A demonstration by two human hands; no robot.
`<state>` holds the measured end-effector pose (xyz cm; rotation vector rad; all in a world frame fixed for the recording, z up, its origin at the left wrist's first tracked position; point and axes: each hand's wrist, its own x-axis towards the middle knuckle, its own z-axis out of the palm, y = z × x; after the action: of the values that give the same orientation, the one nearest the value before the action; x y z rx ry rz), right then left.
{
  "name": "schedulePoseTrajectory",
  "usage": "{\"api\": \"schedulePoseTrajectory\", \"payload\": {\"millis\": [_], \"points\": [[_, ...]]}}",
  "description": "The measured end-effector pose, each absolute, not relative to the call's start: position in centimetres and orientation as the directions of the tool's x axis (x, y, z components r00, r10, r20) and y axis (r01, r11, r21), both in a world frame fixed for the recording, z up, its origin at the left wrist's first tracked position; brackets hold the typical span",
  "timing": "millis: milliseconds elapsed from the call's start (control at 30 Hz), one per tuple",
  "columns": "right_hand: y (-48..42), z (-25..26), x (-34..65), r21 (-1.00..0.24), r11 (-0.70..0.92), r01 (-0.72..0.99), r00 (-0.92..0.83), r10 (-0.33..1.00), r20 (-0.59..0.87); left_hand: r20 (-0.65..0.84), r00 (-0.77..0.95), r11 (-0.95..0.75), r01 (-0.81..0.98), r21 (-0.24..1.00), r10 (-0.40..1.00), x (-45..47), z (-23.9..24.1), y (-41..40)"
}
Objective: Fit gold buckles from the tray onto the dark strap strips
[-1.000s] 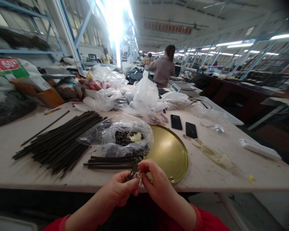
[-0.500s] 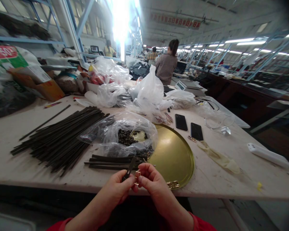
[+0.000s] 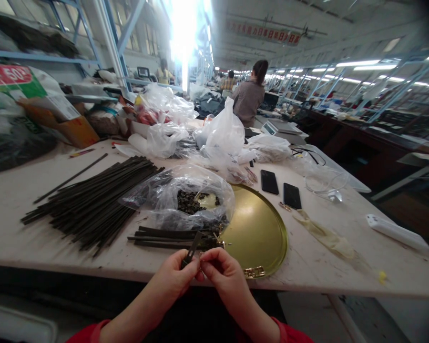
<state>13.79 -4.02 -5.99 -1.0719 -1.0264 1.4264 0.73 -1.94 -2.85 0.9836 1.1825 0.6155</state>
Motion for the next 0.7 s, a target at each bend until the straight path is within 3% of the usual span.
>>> {"api": "schedulePoseTrajectory", "payload": {"millis": [133,267,467,600,700], "points": [[-4.0,-6.3,14.3,-0.994,0.007,-0.105,0.0,1.0,0.007,-0.486,0.344,0.473,0.126,0.872,0.804,0.6,-2.4,-2.0],[-3.7,-4.8,14.7,-0.944,-0.106,-0.312,-0.015,0.994,-0.107,-0.442,0.429,0.407,0.177,0.896,0.788,-0.2,-0.8,-1.8],[-3.8,-3.1,14.6,-0.66,-0.296,-0.69,-0.096,0.942,-0.323,-0.254,0.483,0.022,0.436,0.9,0.838,-1.6,-0.3,-1.9],[-4.4,-3.0,13.7,-0.551,-0.347,-0.758,-0.157,0.918,-0.363,-0.202,0.492,-0.08,0.493,0.866,0.847,-1.3,-0.7,-2.5],[-4.8,-3.1,13.3,-0.549,-0.365,-0.752,-0.196,0.919,-0.344,-0.175,0.479,-0.099,0.494,0.864,0.86,-0.8,-0.8,-2.8]]}}
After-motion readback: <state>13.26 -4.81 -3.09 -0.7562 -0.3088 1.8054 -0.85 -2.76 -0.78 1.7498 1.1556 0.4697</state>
